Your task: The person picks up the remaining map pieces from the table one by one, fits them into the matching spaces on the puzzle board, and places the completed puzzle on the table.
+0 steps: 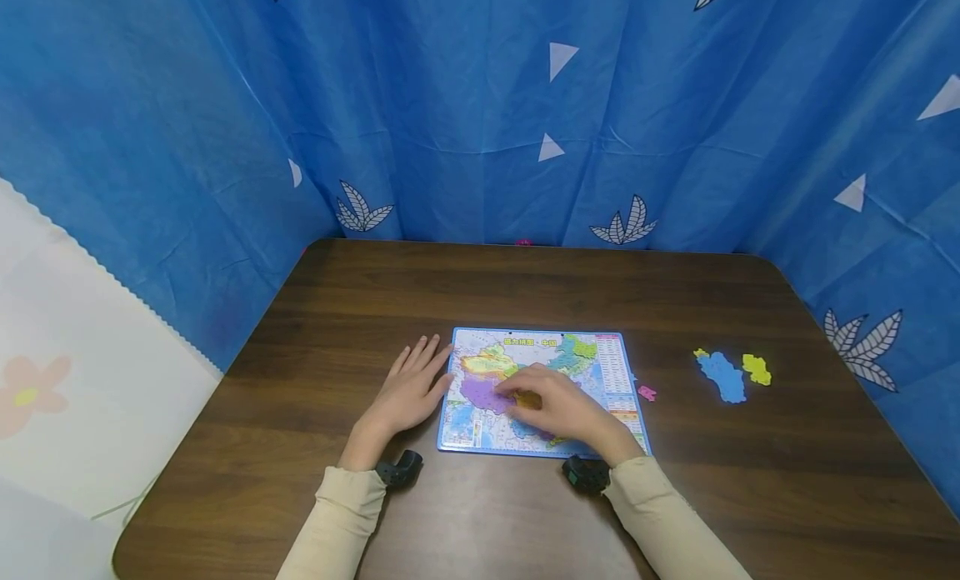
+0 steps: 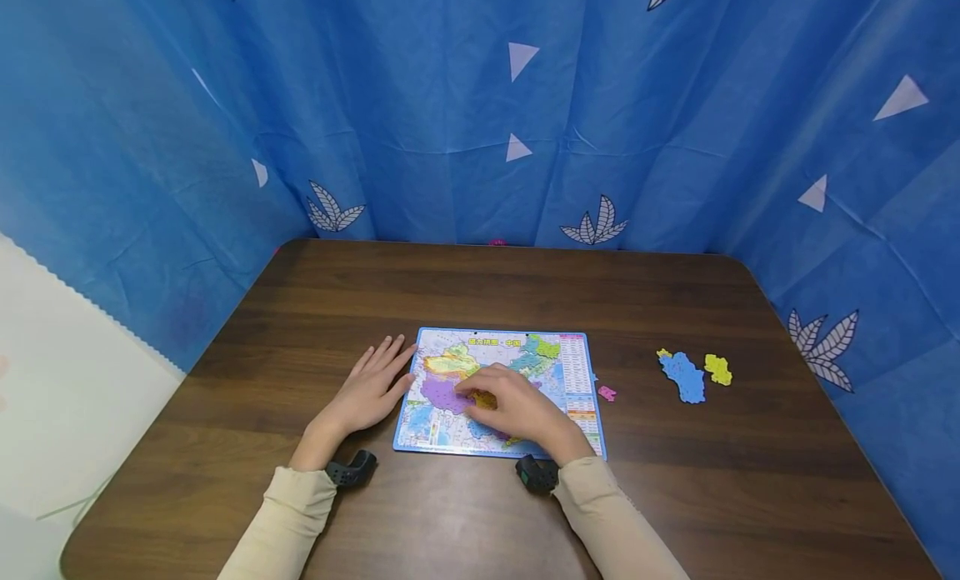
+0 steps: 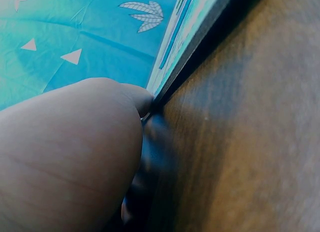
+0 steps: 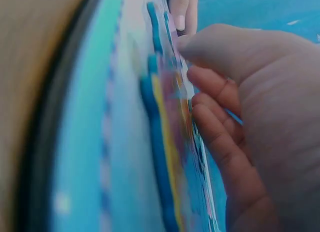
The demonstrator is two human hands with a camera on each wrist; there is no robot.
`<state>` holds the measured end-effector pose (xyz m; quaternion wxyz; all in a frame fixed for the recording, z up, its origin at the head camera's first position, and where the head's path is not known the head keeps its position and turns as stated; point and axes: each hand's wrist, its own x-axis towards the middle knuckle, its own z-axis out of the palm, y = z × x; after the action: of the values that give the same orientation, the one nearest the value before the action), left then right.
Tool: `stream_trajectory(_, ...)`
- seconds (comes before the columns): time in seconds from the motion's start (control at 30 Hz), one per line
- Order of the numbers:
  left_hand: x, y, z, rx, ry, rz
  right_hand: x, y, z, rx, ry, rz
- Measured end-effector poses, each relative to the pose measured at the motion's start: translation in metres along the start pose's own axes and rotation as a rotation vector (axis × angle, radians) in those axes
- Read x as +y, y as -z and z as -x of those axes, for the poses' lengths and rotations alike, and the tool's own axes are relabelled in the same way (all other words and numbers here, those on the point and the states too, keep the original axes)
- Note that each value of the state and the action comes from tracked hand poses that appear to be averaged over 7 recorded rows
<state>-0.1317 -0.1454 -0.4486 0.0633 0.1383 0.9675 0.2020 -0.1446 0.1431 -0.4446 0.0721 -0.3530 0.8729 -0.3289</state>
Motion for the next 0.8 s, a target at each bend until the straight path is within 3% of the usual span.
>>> stream_trajectory(0.27,0.001,0.000,0.000,0.002,0.000,0.009,0.006,0.010,0.007,0.115,0.025,0.008)
stream_trajectory(0.5,0.001,0.000,0.000,0.002,0.000,0.008,0.011,0.020,0.014,0.151,-0.030,0.031)
stream_trajectory(0.8,0.000,0.000,0.000,0.008,0.000,0.000,0.021,0.031,0.019,0.214,-0.001,0.042)
